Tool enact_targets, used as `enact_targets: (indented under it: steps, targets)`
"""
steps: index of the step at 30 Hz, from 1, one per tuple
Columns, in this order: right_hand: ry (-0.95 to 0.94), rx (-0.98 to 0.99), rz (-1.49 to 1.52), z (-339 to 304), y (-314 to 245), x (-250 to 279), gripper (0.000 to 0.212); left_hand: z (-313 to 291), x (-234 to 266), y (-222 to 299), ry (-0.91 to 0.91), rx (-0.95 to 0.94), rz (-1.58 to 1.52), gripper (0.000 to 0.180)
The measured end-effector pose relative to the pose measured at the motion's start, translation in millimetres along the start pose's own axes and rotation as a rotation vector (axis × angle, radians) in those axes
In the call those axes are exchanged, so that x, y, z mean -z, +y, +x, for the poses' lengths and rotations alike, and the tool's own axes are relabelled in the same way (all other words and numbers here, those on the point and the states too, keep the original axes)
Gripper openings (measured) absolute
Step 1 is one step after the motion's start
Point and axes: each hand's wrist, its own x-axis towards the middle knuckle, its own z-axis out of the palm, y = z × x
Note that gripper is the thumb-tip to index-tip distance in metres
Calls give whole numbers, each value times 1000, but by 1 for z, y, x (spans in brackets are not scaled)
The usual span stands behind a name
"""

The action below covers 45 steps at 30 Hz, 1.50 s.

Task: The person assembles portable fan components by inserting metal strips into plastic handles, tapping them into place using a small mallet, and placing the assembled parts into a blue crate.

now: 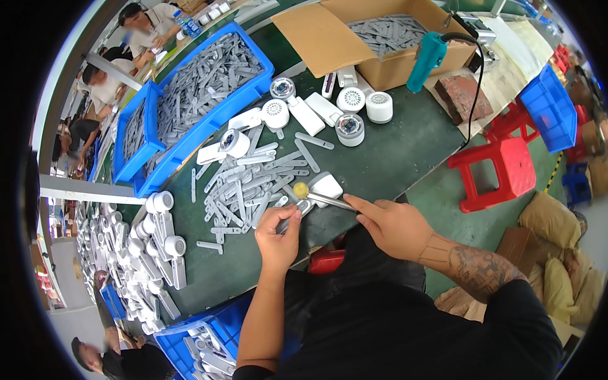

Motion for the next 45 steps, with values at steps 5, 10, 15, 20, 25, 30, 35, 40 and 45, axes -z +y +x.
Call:
enact_targets:
  steps: [5,10,15,20,25,30,35,40,45]
  targets:
    - [104,51,31,-4,10,-20,52,-1,0,6,1,101,13,13]
    - [174,93,80,0,-16,6,54,-2,19,13,66,-156,339,29]
    - [258,233,161,1,-37,20,58,-15,31,-7,-28,-134,299,29]
    - [-43,139,-149,-1,-20,0,57,-11,26,-11,-23,-144,226,27]
    - [160,227,13,4,-20,-7,53,-14,29,-9,-34,-116,230,25]
    - [-12,179,-164,11,-17,-3,52,-20,26,-18,-30,-185,261,36]
    - [-6,222,-43,13,-38,-10,53,-22,22,-13,64,23,194,75]
    - [-120,252,-216,16,-35,-21,55,-24,22,-22,23,70,176,83]
    - [-167,188,-145,14,-43,-17,56,-23,22,-28,56,16,185,87]
